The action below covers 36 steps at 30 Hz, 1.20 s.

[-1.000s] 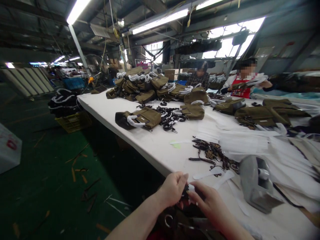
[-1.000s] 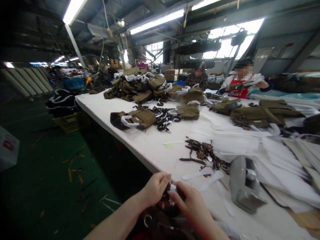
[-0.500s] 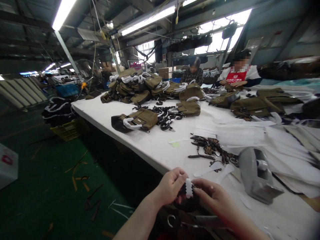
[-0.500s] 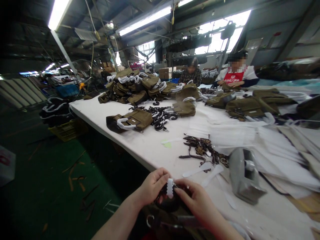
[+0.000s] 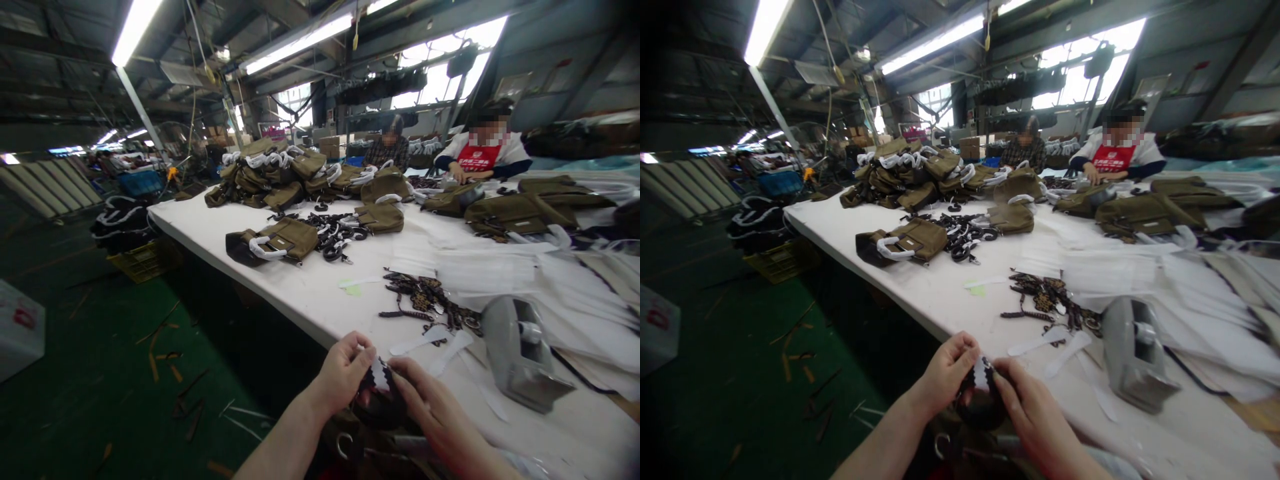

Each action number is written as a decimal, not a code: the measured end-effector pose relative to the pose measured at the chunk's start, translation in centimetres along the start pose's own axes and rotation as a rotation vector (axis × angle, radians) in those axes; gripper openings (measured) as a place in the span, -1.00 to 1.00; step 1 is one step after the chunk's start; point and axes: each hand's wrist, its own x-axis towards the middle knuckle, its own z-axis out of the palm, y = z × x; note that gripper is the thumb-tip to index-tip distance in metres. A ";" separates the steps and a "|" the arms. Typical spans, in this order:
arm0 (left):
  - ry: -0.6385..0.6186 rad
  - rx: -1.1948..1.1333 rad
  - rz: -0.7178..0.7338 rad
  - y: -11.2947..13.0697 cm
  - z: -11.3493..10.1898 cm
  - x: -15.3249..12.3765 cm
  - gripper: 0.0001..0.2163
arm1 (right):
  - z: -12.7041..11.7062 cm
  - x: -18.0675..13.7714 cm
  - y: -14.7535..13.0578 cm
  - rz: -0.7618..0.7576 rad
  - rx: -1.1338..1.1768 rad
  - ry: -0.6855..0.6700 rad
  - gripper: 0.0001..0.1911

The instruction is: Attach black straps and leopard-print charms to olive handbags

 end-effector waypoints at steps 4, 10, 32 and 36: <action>0.112 -0.014 0.038 -0.1 1.0 0.1 -0.63 | 1.2 -0.3 0.3 -0.015 -0.155 0.232 -0.60; 0.095 0.229 0.211 1.2 1.6 -1.0 -0.60 | 1.0 0.4 0.3 -0.025 -0.130 0.351 -0.59; 0.135 -0.052 0.117 2.6 0.9 -0.8 -0.93 | -0.5 1.1 -1.3 0.459 0.891 -0.192 -0.71; 0.092 0.005 0.093 2.5 0.6 -1.0 -0.92 | -0.5 1.2 -1.9 0.529 1.043 -0.282 -0.70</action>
